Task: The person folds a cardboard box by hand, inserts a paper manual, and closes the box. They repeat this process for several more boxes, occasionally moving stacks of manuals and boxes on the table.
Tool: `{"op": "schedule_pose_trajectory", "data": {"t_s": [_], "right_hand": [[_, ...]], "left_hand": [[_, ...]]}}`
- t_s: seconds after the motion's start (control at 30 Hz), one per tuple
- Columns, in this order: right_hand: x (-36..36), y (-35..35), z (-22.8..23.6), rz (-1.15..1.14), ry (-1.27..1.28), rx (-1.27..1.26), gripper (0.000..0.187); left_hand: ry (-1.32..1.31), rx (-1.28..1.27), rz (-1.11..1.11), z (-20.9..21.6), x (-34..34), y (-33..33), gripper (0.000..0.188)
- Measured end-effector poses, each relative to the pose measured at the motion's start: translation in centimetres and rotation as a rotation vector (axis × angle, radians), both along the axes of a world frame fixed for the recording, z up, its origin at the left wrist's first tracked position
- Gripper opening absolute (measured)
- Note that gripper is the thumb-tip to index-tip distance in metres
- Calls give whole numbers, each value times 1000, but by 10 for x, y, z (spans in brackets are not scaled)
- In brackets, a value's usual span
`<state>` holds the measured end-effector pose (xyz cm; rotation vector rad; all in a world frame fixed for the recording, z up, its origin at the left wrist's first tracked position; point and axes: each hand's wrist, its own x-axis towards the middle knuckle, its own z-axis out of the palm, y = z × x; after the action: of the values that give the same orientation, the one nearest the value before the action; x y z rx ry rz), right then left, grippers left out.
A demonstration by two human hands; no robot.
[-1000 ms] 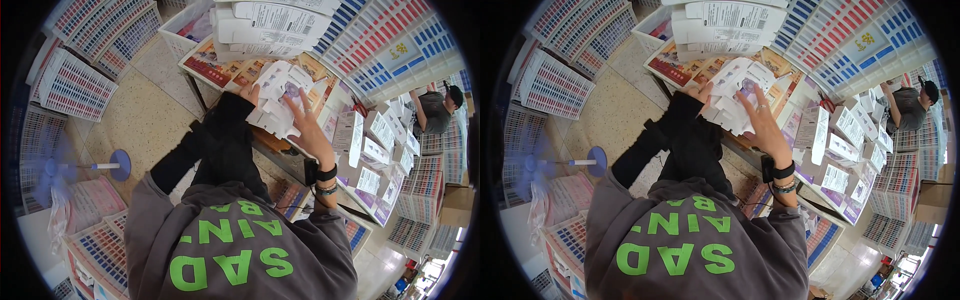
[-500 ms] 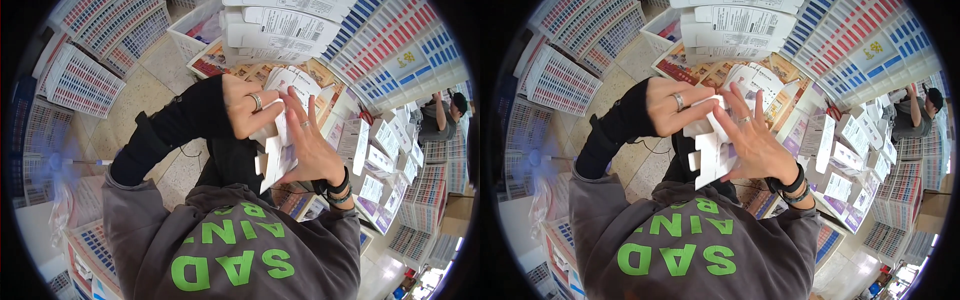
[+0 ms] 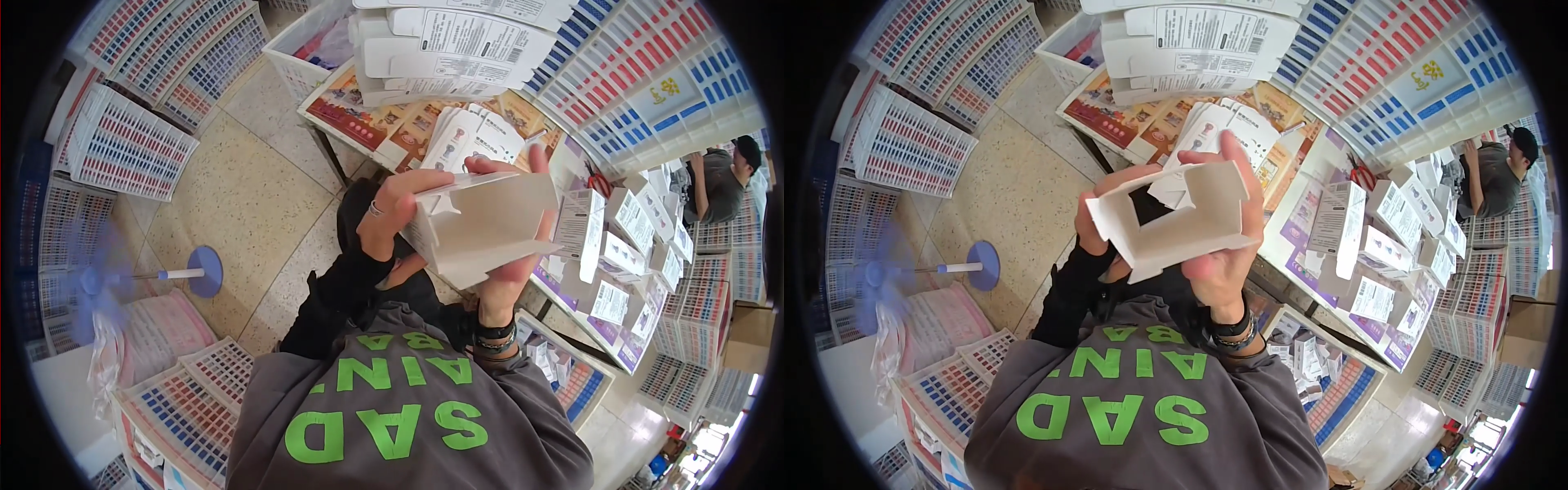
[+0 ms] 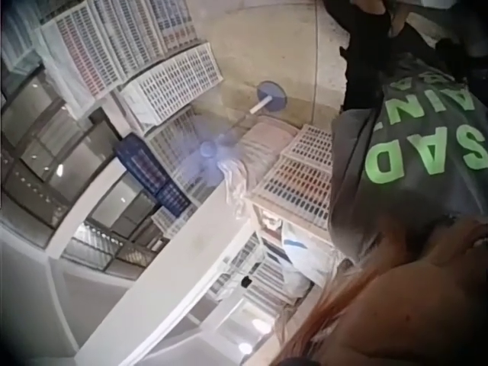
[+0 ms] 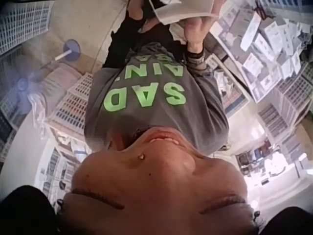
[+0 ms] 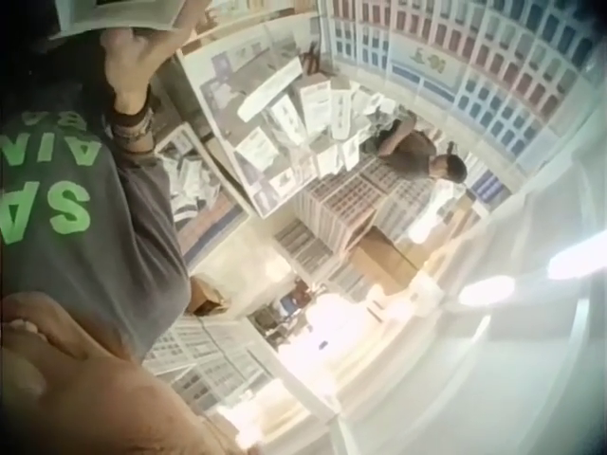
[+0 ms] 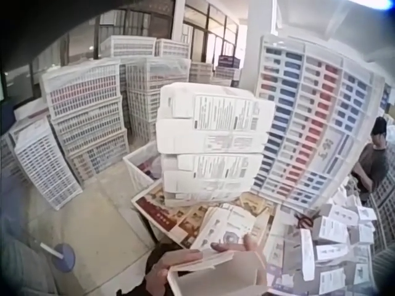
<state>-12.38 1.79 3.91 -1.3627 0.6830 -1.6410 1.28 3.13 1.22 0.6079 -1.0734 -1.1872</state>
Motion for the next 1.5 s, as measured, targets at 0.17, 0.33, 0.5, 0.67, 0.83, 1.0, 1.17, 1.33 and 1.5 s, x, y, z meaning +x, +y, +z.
{"op": "schedule_pose_trajectory", "data": {"t_s": [0.17, 0.33, 0.5, 0.67, 0.83, 1.0, 1.17, 1.33, 1.5], "right_hand": [[14, 1, 8, 136, 62, 1, 87], [19, 1, 22, 206, 237, 43, 66], [2, -6, 38, 496, -39, 251, 58], [5, -22, 40, 304, 324, -162, 49], [2, -21, 70, 89, 684, -572, 36], [-1, -13, 66, 55, 686, -418, 29], [0, -10, 70, -1, 803, -226, 28], [-18, -12, 59, 13, 855, -216, 30], [-50, -6, 57, 193, 732, -58, 51]], "left_hand": [[-206, -734, 376, -47, 14, -25, 28], [-479, -863, 583, -27, 31, -20, 30], [-582, -861, 465, -8, 51, -17, 30], [-666, -771, 380, 18, 53, -9, 51], [-298, -673, 455, 13, 29, -17, 71], [-324, -738, 434, 10, 33, -22, 78], [-449, -730, 423, 6, 33, -17, 76], [-571, -646, 280, 1, 27, -13, 82], [-532, -614, 141, -1, 14, -15, 81]]}}
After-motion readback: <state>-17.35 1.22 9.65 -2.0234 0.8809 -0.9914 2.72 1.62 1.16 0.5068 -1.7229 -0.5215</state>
